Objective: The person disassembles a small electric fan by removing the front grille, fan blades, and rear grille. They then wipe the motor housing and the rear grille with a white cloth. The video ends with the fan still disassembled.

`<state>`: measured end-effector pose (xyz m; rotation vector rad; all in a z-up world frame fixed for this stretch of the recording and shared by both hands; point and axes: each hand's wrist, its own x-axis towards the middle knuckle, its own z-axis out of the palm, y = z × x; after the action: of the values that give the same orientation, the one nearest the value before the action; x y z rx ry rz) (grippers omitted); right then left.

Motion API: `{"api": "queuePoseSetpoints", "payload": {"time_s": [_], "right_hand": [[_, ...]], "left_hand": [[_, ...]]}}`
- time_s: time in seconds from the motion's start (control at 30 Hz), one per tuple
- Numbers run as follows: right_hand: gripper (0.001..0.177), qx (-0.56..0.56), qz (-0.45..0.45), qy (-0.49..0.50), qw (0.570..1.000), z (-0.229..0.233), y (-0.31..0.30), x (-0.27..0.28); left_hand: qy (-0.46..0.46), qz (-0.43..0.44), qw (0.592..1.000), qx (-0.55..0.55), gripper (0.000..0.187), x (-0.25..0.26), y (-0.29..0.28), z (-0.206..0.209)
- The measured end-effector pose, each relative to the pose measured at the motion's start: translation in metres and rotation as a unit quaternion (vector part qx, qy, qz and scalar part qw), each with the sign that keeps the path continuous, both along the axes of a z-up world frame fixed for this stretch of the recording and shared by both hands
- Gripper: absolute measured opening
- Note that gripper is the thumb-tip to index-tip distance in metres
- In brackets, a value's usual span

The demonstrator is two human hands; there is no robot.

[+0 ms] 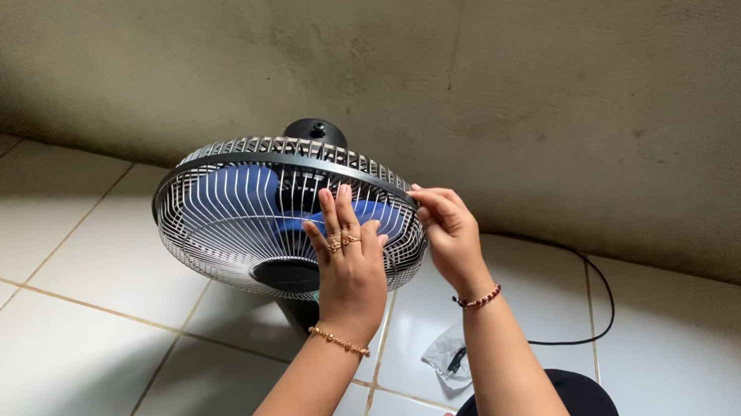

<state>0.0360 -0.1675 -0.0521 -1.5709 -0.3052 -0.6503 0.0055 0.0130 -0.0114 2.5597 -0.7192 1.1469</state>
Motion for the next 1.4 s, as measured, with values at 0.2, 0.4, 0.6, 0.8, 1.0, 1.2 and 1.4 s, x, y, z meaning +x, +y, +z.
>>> {"api": "queuePoseSetpoints", "payload": {"time_s": [0.2, 0.4, 0.6, 0.8, 1.0, 1.2, 1.4], "right_hand": [[0.022, -0.022, 0.047, 0.013, 0.999, 0.0, -0.013, 0.007], [0.027, -0.122, -0.015, 0.001, 0.992, 0.036, -0.001, -0.016], [0.026, -0.403, -0.163, -0.167, 0.885, 0.093, 0.034, -0.022], [0.02, -0.424, -0.201, -0.182, 0.864, 0.098, 0.049, -0.017], [0.016, -0.361, -0.213, -0.162, 0.893, 0.091, 0.055, -0.013], [0.017, -0.259, -0.12, -0.062, 0.956, 0.097, 0.045, -0.014], [0.012, -0.268, -0.269, -0.172, 0.909, 0.08, 0.069, -0.037]], "left_hand": [[-0.013, 0.005, 1.0, 0.009, 0.03, -0.001, 0.0, 0.0], [-0.01, 0.009, 1.0, 0.019, 0.028, -0.004, 0.003, 0.0], [-0.022, -0.014, 0.999, -0.024, 0.017, -0.002, 0.007, 0.0], [-0.013, -0.005, 1.0, -0.018, 0.014, 0.0, 0.007, -0.003], [-0.034, -0.03, 0.998, -0.038, 0.018, -0.01, 0.016, -0.009], [-0.03, -0.042, 0.998, -0.033, 0.023, -0.011, 0.016, -0.007], [-0.045, -0.066, 0.995, -0.055, 0.021, -0.011, 0.023, -0.005]]}}
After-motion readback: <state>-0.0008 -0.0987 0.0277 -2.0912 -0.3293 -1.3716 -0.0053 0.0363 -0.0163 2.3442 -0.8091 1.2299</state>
